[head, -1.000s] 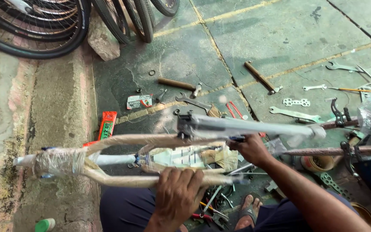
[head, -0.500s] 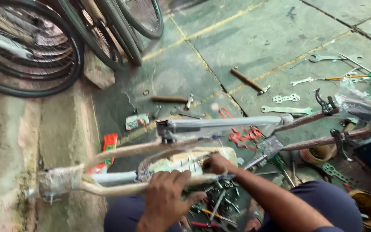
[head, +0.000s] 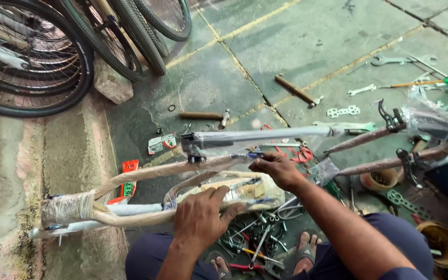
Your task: Attaching components and adjusting parts on a bicycle frame.
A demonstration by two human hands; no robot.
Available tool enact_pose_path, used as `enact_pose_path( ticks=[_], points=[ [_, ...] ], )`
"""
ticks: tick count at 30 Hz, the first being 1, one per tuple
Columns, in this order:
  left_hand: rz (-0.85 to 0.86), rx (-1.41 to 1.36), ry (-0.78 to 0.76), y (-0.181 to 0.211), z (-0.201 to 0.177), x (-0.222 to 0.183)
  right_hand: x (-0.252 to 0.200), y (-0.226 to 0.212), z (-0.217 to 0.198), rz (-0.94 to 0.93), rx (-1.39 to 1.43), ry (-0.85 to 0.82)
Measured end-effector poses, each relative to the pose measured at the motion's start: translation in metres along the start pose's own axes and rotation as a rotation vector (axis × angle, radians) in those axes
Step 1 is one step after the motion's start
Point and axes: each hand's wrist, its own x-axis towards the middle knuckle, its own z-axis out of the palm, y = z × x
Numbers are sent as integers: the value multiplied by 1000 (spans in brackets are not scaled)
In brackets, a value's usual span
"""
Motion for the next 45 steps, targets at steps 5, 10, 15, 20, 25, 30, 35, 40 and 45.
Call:
enact_pose_path(
  ticks=[5,10,15,20,25,30,35,40,45],
  points=[
    [48,41,35,-7,8,-3,5,-11,6,-114,-383,22],
    [32,42,26,-6,5,1,-15,-23,37,-207,-1077,299],
    [86,6,87,-7,6,1,12,45,10,-270,-1228,395],
    [80,23,84,0,-4,-2,20,156,4,-622,-1075,-322],
    [72,-9,81,-3,0,-1,2,38,38,251,-1214,-4],
    [69,5,65,-6,2,4,-4,-8,11,98,-545,145],
    [66,-1,61,-9,8,4,-16,-61,42,96,28,-27],
    [71,16,79,-7,5,2,-1,-22,10,74,-17,-22],
    [52,19,80,-4,3,0,8,4,11,28,-190,71]
  ],
)
